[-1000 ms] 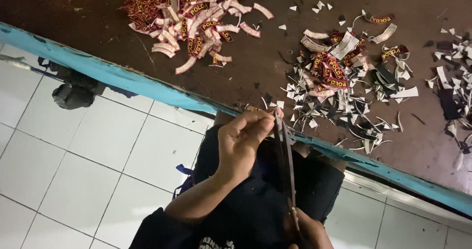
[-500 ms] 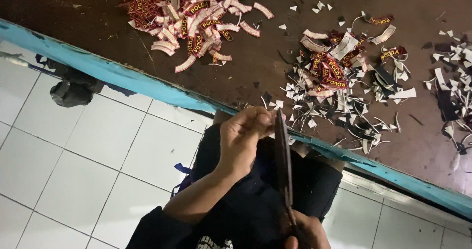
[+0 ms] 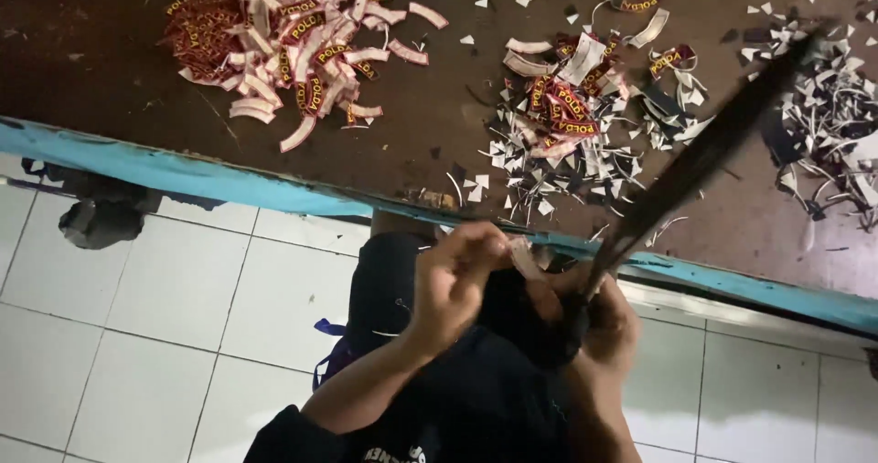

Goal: Trimming excess fabric from the edges of embroidered labels using scissors and sorting them into piles on a work table.

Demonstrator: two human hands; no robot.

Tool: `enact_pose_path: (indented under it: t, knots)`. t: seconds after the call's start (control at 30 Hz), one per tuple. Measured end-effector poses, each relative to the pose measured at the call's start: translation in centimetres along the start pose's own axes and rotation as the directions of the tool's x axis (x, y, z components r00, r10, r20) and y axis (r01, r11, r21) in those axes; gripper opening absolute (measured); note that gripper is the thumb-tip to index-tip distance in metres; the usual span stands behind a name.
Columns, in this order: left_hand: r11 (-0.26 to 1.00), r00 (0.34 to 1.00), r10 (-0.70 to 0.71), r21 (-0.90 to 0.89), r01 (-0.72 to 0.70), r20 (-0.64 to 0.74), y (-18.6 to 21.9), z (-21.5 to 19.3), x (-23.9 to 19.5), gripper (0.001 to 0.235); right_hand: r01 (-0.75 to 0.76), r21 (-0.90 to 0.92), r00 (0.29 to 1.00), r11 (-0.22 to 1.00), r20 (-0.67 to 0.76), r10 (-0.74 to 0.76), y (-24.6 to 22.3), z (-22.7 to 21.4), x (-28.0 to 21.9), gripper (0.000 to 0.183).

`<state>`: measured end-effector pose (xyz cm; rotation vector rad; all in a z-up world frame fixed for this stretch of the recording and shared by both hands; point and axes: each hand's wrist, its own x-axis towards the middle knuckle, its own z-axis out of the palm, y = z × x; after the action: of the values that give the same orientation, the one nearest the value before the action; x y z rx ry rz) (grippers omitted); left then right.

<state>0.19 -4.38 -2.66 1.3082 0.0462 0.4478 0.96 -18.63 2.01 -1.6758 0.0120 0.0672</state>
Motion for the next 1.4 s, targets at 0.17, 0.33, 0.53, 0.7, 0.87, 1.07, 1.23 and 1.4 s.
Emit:
enact_pose_path:
  t: [0.17, 0.33, 0.53, 0.7, 0.87, 1.07, 1.23, 1.4]
  knots:
    - [0.990, 0.988, 0.068, -0.111, -0.084, -0.142, -1.9, -2.2, 0.4, 0.058, 0.030, 0.117, 0.999, 0.993, -0.048, -0.024, -0.8, 0.0, 0.1, 0.026]
    - [0.992, 0.978, -0.086, 0.108, 0.067, 0.189, -1.3, -1.1, 0.0, 0.029, -0.040, 0.252, 0.997, 0.967, 0.072, 0.023, 0.4, -0.3, 0.0, 0.018]
    - [0.976, 0.979, -0.157, -0.129, 0.174, 0.133, 0.1, -0.7, 0.4, 0.019, -0.140, 0.211, 0.988, 0.967, 0.098, 0.121, -0.2, 0.3, 0.3, 0.015]
    - [0.992, 1.000, 0.016, -0.122, -0.015, 0.006, -1.3, -6.2, 3.0, 0.019, -0.212, 0.038, 0.977, 0.977, -0.015, 0.212, 2.6, -2.4, 0.4, 0.021]
    - [0.619, 0.931, 0.341, 0.777, -0.116, -0.133, -4.4, -14.7, 8.6, 0.021, -0.160, -0.172, 0.977, 0.972, 0.114, 0.181, 9.3, -6.8, -1.5, 0.073]
    - [0.316, 0.966, 0.228, 0.947, 0.048, -0.125, -4.7, -15.8, 12.9, 0.077, -0.358, -0.274, 0.911, 0.893, 0.107, 0.398, 12.4, -8.4, -2.1, 0.030]
    - [0.227, 0.987, 0.157, 0.971, -0.079, 0.043, -8.0, -10.8, 13.9, 0.078, -0.441, -0.343, 0.866, 0.829, 0.080, 0.494, 11.7, -7.9, -1.3, 0.027]
    - [0.114, 0.918, 0.081, 0.912, -0.394, 0.387, -13.6, -4.9, 14.9, 0.074, -0.538, -0.384, 0.804, 0.751, 0.034, 0.593, 10.3, -7.2, -0.7, 0.032]
